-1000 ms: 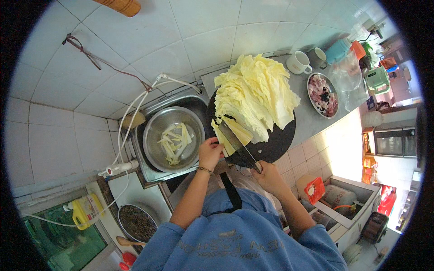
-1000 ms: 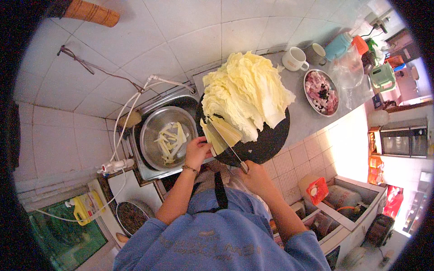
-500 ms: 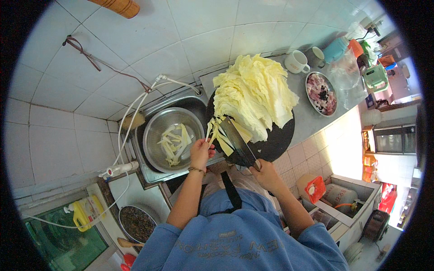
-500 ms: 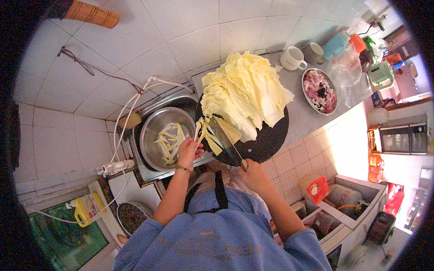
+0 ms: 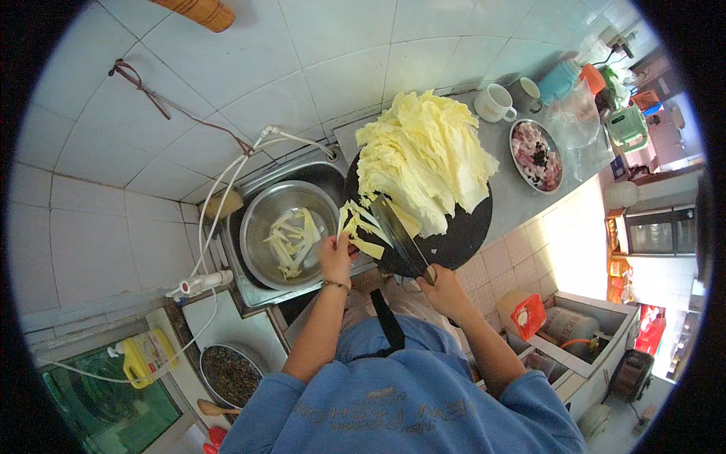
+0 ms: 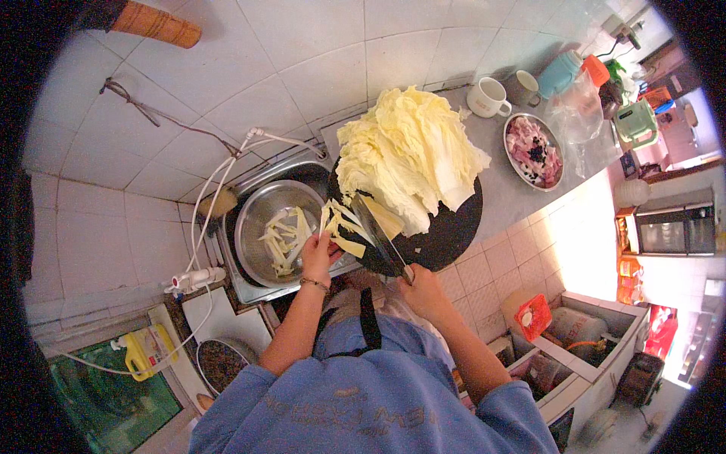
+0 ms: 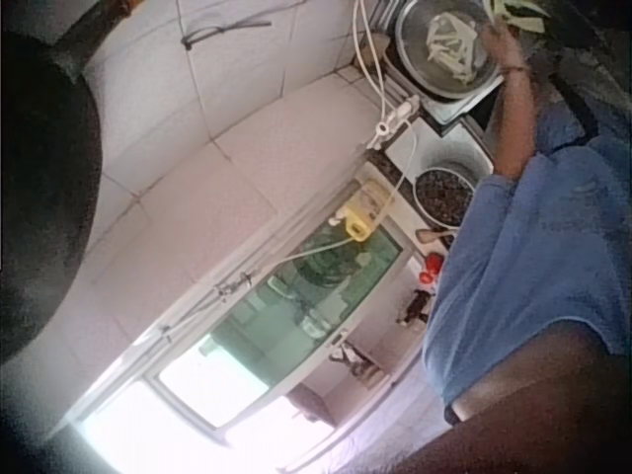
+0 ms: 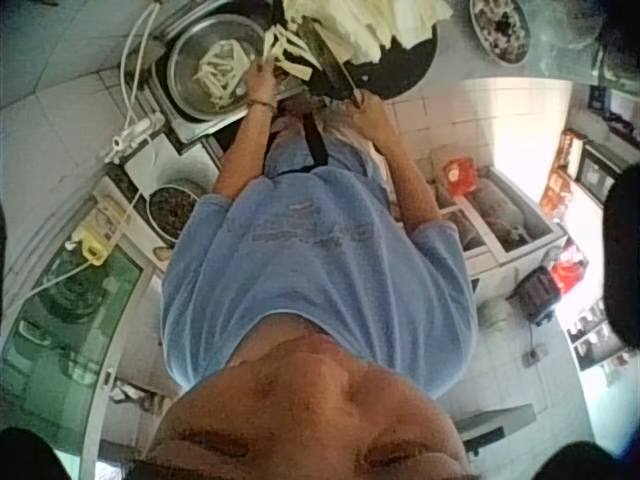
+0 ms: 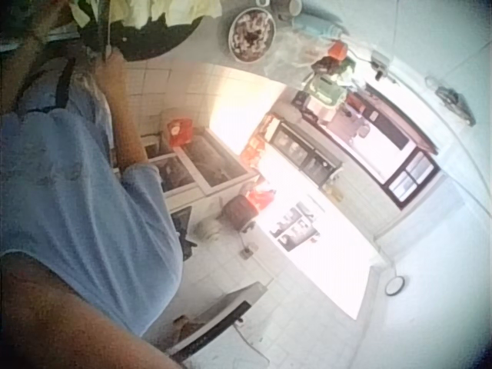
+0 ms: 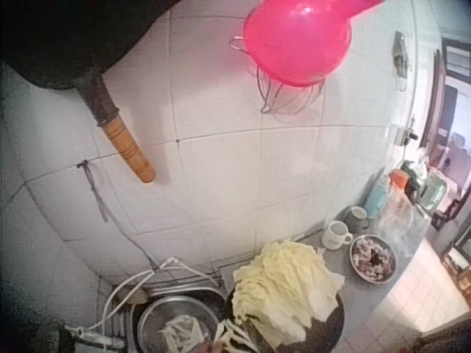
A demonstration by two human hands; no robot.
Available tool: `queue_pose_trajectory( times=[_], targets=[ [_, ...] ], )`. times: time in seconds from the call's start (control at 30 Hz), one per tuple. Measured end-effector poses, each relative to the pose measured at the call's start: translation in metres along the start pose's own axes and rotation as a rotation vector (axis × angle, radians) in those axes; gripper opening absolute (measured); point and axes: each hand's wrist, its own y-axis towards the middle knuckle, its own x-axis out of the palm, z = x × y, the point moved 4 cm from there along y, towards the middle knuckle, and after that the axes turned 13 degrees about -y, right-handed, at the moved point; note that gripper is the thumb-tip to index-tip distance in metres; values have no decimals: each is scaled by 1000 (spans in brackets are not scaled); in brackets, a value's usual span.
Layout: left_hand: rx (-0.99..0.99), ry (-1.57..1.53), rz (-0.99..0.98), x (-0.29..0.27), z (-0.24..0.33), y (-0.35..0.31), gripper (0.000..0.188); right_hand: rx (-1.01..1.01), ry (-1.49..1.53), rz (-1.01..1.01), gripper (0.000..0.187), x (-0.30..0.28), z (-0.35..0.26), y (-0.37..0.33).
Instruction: The person retrieves a metal bowl from a cabinet, then uses a cleaver to chop napa cabbage on a cutting board. The chopped cabbage is transferred into the bowl. A plate of raw meat is visible nearby.
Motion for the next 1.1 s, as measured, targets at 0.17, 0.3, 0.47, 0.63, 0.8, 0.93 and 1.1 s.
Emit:
queue_pose_trajectory(
  times=[0.17,0.3,0.47,0.63,0.8,0.93,1.1],
  targets=[
    [-33,-73,57,7,-7,-11,22,40,-18,-53,25,-6,-7,-2],
    [-20,53,59,10,-8,-20,23,79,16,-32,26,-17,-11,-12],
    [-44,20,-7,6,-15,-10,23,66,-83,21,28,-29,-7,-18],
    [-87,-213,-68,-2,-13,-6,18,7,-45,27,25,-26,-15,-23],
    [-181,-424,-73,-11,-11,2,19,22,-35,29,25,-25,-26,-22],
    [-175,-501,-114,-37,-6,26,26,56,-46,-5,26,-25,-28,-20],
    [-74,-189,307,-111,30,65,56,80,-51,26,25,-27,-24,-23]
  ],
)
